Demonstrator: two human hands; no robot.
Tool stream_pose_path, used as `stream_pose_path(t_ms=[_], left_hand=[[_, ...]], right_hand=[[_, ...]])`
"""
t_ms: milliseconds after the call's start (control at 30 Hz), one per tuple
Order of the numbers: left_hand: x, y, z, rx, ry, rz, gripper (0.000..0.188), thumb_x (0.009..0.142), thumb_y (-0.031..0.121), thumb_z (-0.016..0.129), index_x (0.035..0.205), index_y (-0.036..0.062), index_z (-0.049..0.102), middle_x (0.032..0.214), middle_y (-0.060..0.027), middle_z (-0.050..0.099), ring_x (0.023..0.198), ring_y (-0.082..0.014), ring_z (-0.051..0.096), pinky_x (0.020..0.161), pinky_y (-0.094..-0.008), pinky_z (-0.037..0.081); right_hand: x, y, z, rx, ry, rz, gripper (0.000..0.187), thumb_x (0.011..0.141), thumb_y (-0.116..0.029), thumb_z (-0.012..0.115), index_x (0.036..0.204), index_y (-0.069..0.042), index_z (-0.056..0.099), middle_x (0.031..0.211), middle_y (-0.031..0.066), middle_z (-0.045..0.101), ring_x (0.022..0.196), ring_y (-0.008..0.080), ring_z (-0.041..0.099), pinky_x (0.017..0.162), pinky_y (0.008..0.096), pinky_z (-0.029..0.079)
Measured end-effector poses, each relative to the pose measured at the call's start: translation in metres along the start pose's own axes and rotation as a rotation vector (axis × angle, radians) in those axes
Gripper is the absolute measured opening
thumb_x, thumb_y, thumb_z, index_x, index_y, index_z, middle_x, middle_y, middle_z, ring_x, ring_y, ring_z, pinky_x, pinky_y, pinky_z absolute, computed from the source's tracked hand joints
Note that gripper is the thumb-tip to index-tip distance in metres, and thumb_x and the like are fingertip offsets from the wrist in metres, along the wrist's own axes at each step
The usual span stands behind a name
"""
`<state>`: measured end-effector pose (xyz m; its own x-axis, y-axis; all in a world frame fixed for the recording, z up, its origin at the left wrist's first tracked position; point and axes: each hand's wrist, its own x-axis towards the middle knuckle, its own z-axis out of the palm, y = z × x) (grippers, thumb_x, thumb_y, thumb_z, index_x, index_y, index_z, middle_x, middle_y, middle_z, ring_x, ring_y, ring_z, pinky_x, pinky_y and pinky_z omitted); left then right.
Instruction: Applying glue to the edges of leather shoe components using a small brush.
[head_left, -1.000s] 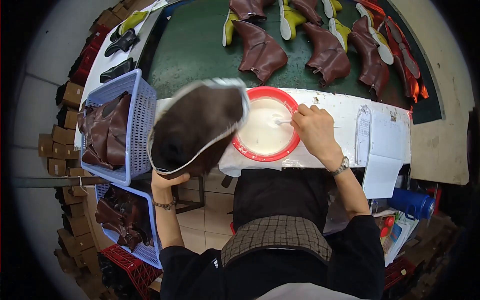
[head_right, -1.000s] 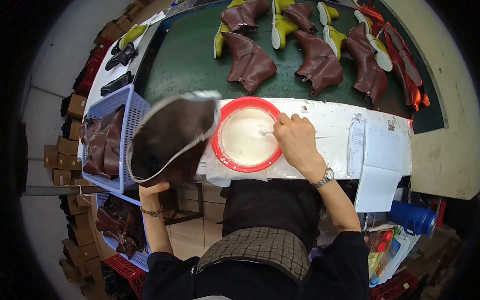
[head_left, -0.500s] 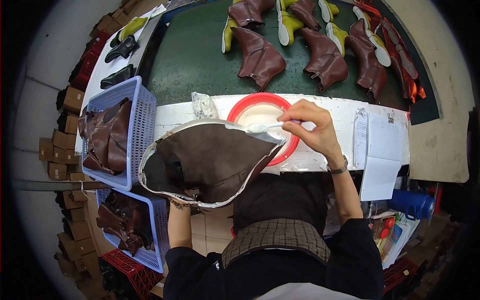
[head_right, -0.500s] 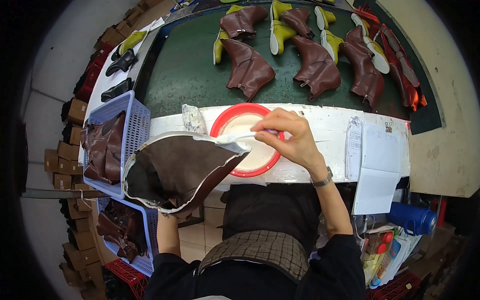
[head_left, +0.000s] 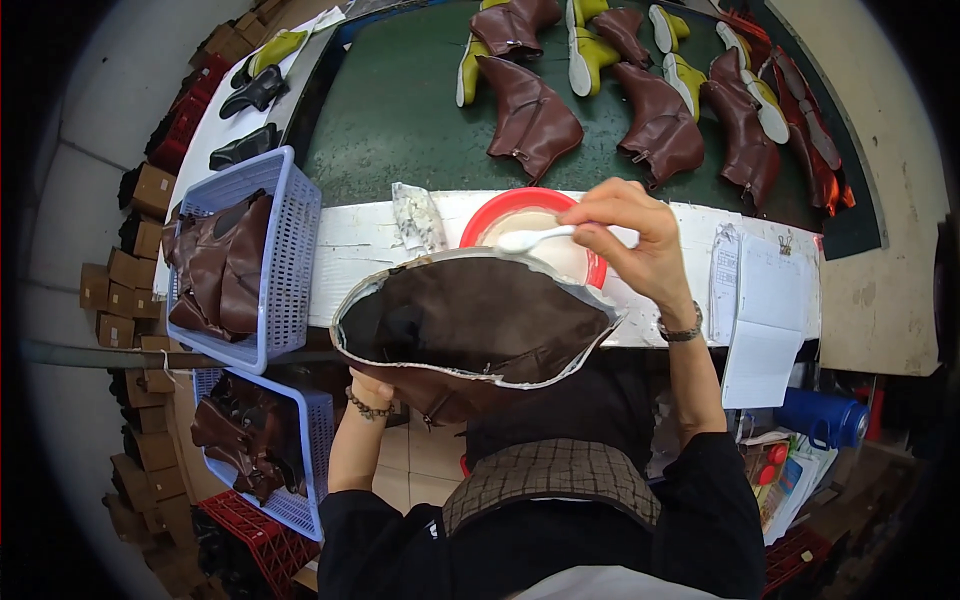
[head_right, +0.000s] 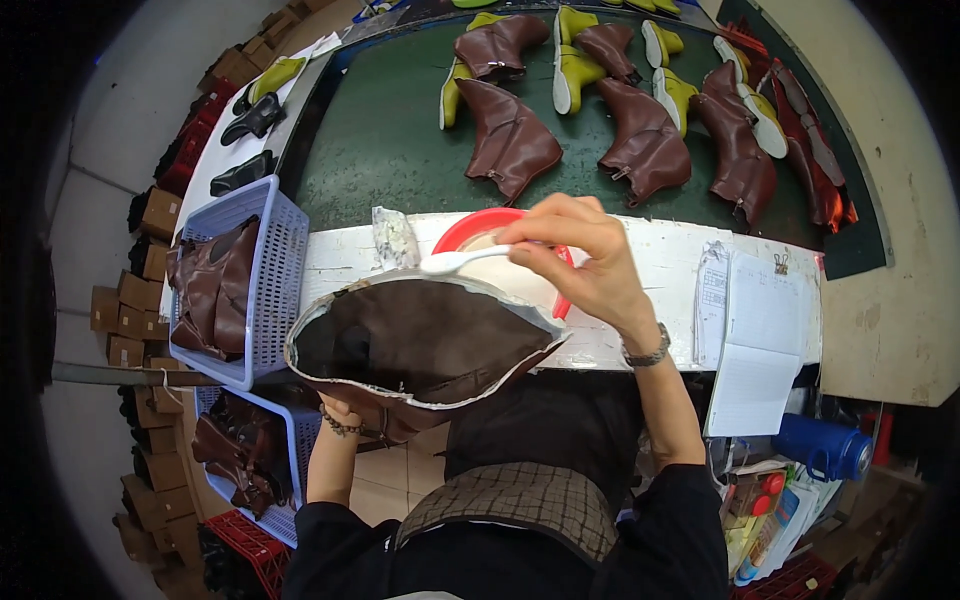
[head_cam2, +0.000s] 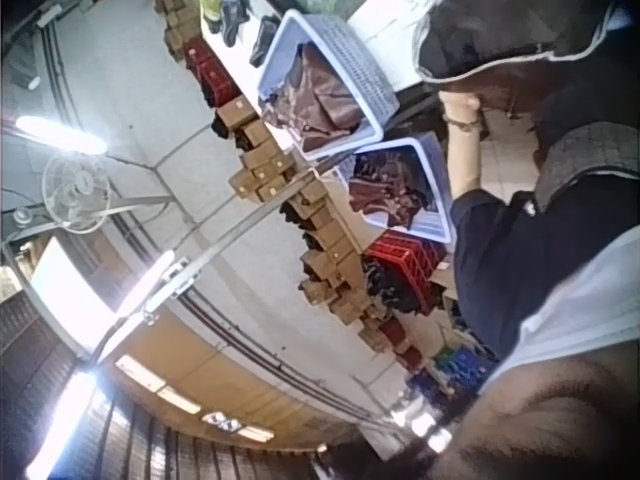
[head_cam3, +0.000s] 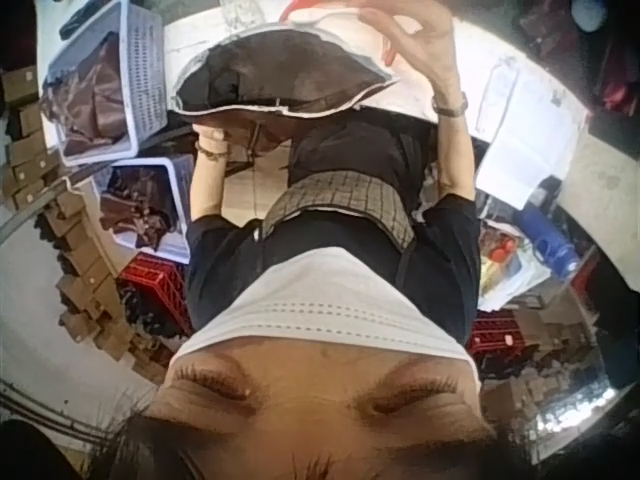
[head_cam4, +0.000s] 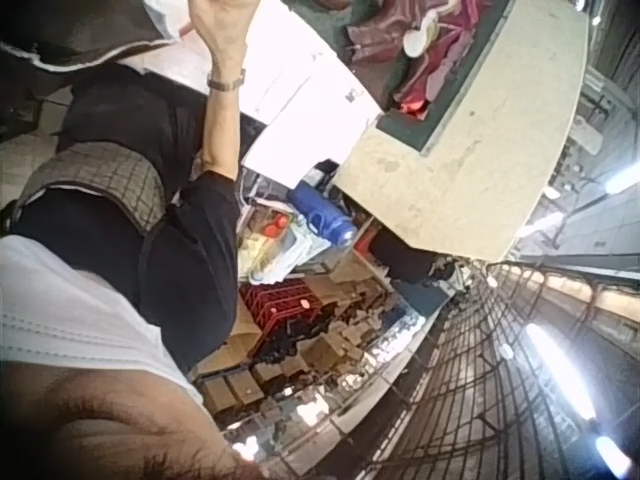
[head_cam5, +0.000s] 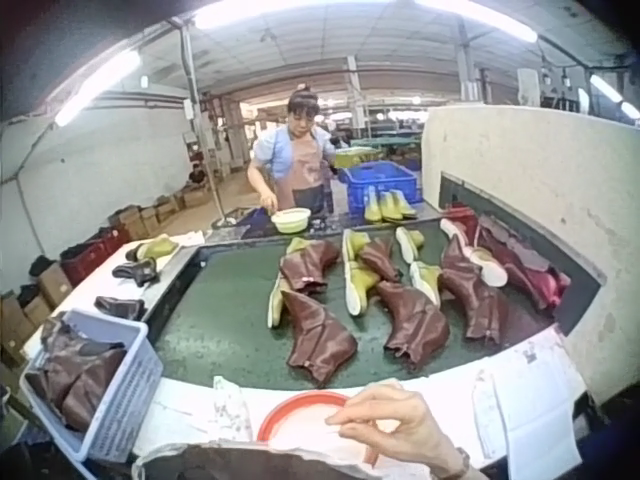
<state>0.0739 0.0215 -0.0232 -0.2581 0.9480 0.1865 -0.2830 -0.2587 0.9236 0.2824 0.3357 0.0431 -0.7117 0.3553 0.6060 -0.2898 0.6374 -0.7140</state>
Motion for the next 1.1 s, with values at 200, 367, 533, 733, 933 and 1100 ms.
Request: stream_pose_path(t_ms=[200,367,533,733,933,1100], left_hand=[[0.011,-0.007,0.002,-0.057,-0.011,0.002,0.121,0.057,0.024,0.100,0.155,-0.0049,0.034,0.148,-0.0175,0.052,0.135,-0.0311,0.053,0.117,-0.0443,0.040],[0.022,0.004,0.021,-0.268,-0.016,-0.337,0.127,0.049,0.011,0.097,0.157,-0.0026,0.032,0.154,-0.0188,0.048,0.141,-0.0341,0.047,0.119,-0.0469,0.038],[0.029,0.000,0.027,-0.470,-0.151,-0.322,0.114,0.057,0.006,0.092,0.155,-0.0033,0.036,0.150,-0.0209,0.051,0.134,-0.0363,0.055,0.108,-0.0505,0.050],[0.018,0.013,0.009,-0.389,-0.062,-0.368,0.103,0.063,0.003,0.089,0.152,-0.0039,0.039,0.143,-0.0225,0.056,0.121,-0.0359,0.064,0.090,-0.0504,0.060],[0.070,0.051,-0.025,0.089,0.286,-0.202,0.064,0.076,0.001,0.081,0.135,-0.0050,0.057,0.121,-0.0128,0.071,0.104,-0.0226,0.071,0.086,-0.0359,0.061],[0.177,0.043,-0.087,0.841,0.422,-0.063,0.052,0.074,0.007,0.086,0.120,-0.0019,0.064,0.110,-0.0120,0.073,0.096,-0.0158,0.071,0.083,-0.0318,0.057]], right_hand=[[0.004,-0.004,-0.003,-0.129,-0.116,-0.016,0.017,0.079,-0.009,0.083,0.096,-0.011,0.081,0.087,0.0002,0.073,0.083,0.0142,0.064,0.085,0.0316,0.039],[0.025,-0.002,-0.005,-0.123,-0.225,-0.079,0.017,0.079,-0.012,0.085,0.095,-0.012,0.082,0.086,-0.0011,0.072,0.083,0.0128,0.063,0.084,0.0312,0.037],[0.055,-0.003,0.010,-0.094,-0.315,-0.208,0.016,0.079,-0.017,0.086,0.094,-0.014,0.082,0.087,-0.0020,0.071,0.083,0.0131,0.061,0.085,0.0313,0.037],[0.063,0.011,0.020,-0.102,-0.278,-0.284,0.016,0.082,-0.014,0.083,0.098,-0.011,0.081,0.090,-0.0004,0.069,0.085,0.0131,0.061,0.081,0.0294,0.040],[-0.043,0.101,-0.019,0.225,0.349,0.578,0.028,0.109,-0.024,0.054,0.107,0.001,0.067,0.080,-0.0001,0.060,0.054,0.0040,0.049,0.046,0.0210,0.038],[-0.114,0.130,0.003,0.213,0.499,0.809,0.021,0.108,-0.021,0.056,0.107,-0.001,0.061,0.073,-0.0013,0.055,0.046,0.0025,0.041,0.038,0.0209,0.029]])
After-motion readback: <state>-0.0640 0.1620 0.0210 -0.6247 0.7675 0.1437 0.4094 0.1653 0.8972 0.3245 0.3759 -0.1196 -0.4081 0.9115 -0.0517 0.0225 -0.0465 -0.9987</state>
